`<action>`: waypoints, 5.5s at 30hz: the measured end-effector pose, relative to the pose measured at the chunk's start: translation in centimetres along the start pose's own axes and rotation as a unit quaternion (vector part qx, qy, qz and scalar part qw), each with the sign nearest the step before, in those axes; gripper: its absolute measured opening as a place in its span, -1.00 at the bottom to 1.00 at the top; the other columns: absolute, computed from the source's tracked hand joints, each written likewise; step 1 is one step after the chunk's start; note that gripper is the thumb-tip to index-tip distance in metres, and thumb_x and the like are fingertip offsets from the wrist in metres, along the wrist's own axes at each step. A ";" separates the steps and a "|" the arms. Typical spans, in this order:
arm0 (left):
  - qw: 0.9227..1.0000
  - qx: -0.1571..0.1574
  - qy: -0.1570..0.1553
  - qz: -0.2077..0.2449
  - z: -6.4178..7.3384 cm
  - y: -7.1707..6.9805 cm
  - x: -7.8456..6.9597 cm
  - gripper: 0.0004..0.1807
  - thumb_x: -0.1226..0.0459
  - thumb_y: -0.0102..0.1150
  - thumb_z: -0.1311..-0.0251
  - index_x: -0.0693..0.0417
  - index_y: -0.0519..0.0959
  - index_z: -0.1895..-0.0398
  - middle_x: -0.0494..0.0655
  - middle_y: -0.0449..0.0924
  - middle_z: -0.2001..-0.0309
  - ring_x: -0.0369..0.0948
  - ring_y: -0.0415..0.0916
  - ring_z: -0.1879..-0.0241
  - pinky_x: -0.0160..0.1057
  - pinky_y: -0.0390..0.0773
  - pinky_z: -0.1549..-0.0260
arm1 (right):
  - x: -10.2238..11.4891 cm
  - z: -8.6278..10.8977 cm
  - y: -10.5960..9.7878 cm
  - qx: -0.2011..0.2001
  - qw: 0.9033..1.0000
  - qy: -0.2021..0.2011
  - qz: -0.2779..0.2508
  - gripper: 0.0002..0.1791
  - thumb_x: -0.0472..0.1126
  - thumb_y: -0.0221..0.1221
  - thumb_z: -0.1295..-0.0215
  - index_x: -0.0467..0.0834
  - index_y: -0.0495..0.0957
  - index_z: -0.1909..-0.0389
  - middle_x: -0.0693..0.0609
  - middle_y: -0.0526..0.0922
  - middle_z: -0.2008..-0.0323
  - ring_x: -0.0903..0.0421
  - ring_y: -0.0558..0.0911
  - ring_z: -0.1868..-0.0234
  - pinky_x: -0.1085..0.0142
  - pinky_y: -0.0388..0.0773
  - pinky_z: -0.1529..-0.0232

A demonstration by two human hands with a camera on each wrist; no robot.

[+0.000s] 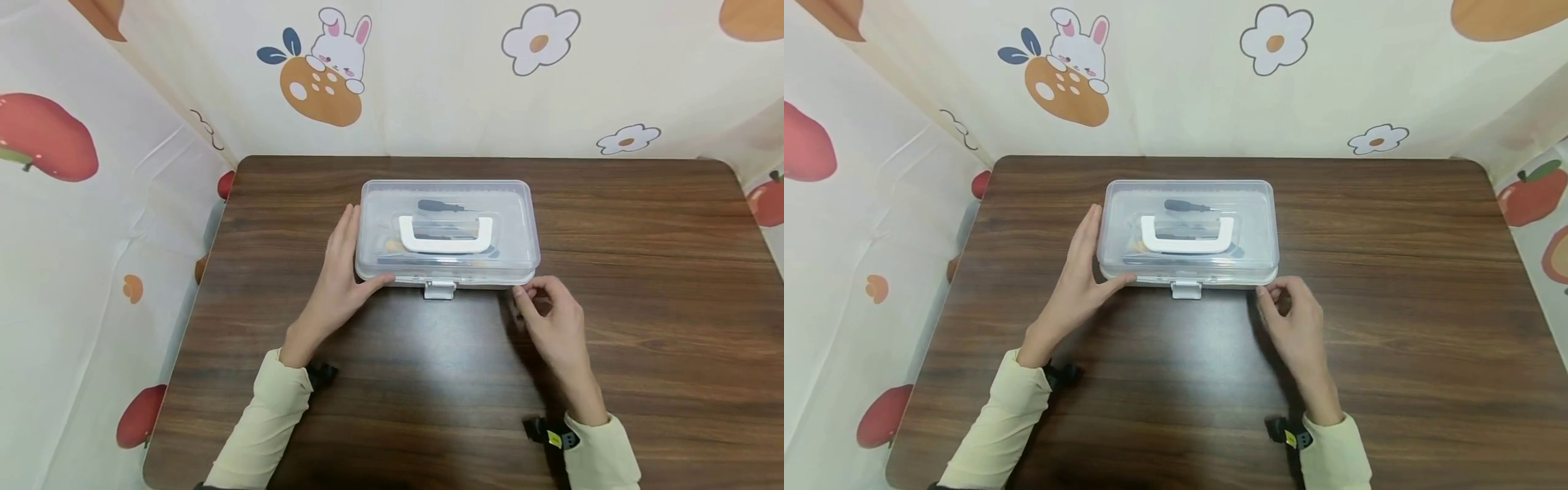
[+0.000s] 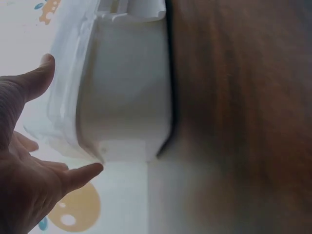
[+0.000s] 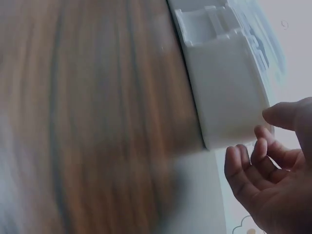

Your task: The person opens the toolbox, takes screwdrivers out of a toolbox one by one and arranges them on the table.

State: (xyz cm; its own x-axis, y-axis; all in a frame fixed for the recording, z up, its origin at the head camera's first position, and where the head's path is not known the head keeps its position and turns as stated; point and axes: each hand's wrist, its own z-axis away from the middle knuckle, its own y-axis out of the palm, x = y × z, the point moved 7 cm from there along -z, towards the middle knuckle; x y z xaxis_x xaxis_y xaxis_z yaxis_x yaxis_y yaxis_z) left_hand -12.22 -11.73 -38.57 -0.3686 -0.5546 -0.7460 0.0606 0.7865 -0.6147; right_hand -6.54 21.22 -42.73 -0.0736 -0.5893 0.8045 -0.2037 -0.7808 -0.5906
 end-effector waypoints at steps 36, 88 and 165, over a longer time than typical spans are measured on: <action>0.992 0.035 -0.069 0.101 1.8 0.9 1.9 0.16 0.29 0.44 -0.27 -0.22 -0.18 -0.73 -0.11 -0.09 -0.70 -0.13 0.02 -0.65 0.03 0.37 -0.46 | 1.1 -0.6 -0.8 0.068 0.982 -0.091 -0.148 -0.01 -0.67 0.32 -0.16 -0.10 0.23 -0.58 -0.12 0.35 -0.51 0.38 0.47 -0.36 0.64 0.48 -0.21; 0.963 0.202 0.130 0.119 1.9 -2.4 1.3 0.27 -0.22 0.44 0.12 -0.07 0.07 -0.69 0.11 -0.12 -0.70 0.01 -0.02 -0.65 0.27 0.38 -0.42 | -0.3 -1.5 -4.3 0.316 0.894 -0.172 -0.268 0.14 -0.78 0.26 -0.04 -0.37 -0.04 -0.64 -0.12 -0.01 -0.69 0.25 0.15 -0.65 0.54 0.28 -0.47; 0.941 -0.166 -0.128 0.267 -11.7 -2.2 7.3 -0.73 0.27 0.23 -0.47 0.25 0.72 -0.07 -0.01 0.73 0.02 -0.32 0.63 0.09 -0.42 0.64 0.06 | 1.0 -16.2 -1.3 0.050 0.931 0.007 -0.361 -0.69 -0.28 0.29 -0.44 -0.09 0.69 -0.15 0.16 0.74 0.03 0.24 0.66 0.03 0.54 0.65 0.14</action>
State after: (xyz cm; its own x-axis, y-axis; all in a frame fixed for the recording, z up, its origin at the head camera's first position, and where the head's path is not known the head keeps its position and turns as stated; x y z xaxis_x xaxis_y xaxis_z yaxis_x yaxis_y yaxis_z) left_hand -25.86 -14.33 -39.68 -0.1303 -0.0706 -0.9890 -0.1354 0.9894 -0.0528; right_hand -22.17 25.00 -40.17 0.0346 0.0993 0.9945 -0.1132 -0.9883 0.1027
